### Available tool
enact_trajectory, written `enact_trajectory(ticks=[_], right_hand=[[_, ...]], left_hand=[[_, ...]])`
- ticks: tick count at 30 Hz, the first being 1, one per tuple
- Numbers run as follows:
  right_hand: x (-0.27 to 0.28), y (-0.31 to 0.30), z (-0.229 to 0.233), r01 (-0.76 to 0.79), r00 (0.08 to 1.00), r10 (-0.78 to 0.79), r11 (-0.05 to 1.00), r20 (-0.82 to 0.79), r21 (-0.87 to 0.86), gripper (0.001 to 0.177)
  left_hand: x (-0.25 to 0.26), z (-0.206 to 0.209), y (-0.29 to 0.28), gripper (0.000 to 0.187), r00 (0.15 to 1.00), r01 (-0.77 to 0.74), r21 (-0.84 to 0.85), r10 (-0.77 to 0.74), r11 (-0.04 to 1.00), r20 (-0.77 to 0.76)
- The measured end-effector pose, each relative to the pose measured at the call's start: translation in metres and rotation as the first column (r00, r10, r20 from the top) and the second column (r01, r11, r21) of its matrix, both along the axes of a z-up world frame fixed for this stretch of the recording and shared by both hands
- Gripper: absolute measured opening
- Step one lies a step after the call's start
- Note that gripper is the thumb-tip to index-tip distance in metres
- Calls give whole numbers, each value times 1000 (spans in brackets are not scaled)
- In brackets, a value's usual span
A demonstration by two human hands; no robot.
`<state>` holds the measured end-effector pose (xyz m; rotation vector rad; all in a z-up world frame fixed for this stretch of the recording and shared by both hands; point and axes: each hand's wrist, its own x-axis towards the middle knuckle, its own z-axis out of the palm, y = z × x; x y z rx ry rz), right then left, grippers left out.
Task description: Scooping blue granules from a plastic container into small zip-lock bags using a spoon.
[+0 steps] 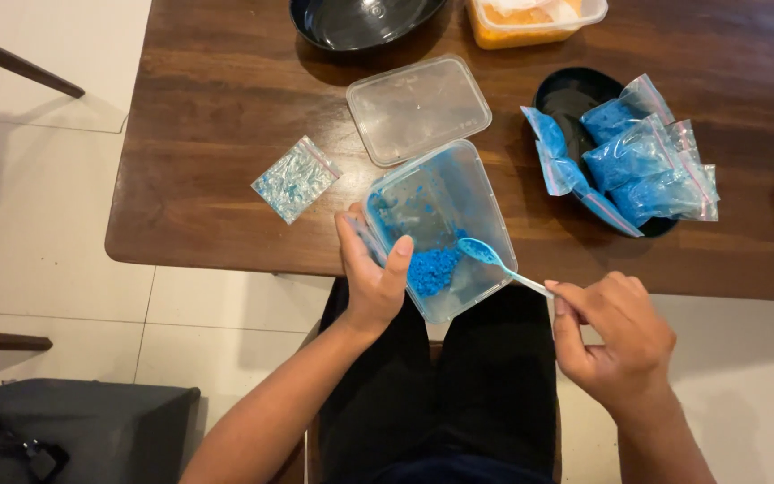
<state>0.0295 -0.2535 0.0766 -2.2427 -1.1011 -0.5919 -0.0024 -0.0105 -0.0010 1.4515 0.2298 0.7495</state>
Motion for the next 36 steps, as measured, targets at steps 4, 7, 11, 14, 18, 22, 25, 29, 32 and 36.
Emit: enact_trajectory(ticks=[4, 7, 11, 14, 18, 22, 25, 29, 32, 36], right_hand=[[2, 9, 0, -21, 999, 19, 998, -31, -60, 14], [5, 12, -10, -52, 973, 58, 998, -223, 35, 16], [9, 17, -18, 54, 916, 45, 971, -399, 234, 15], [12, 19, -24, 119, 875, 26, 956, -484, 267, 17], [17, 21, -37, 145, 842, 22, 953, -539, 267, 15], [18, 31, -38, 201, 810, -5, 942, -587, 269, 16], [22, 38, -31, 269, 758, 30, 896, -652, 354, 14], [18, 43, -38, 331, 727, 58, 844, -684, 423, 18], [19, 45, -39, 362, 717, 45, 828, -696, 427, 22], [23, 49, -39, 364, 718, 49, 824, -694, 435, 21]], left_hand=[[-5, 4, -6, 53, 1000, 3, 53, -4, 999, 19], [-6, 1, -12, 65, 999, -7, 69, 5, 998, 31], [-4, -5, -16, 55, 994, -57, 72, 51, 996, 93], [-4, -8, -14, 54, 996, -67, 65, 63, 996, 63], [-6, -6, -14, 52, 997, -72, 51, 71, 996, 26], [-4, -7, -11, 54, 996, -85, 60, 85, 995, 5], [-1, -20, -6, 53, 995, -86, 62, 89, 994, -50], [3, -35, -1, 79, 947, -79, 98, 106, 992, -302], [3, -16, 4, 79, 918, -72, 110, 109, 991, -382], [0, 10, 9, 66, 947, -64, 143, 106, 988, -304]])
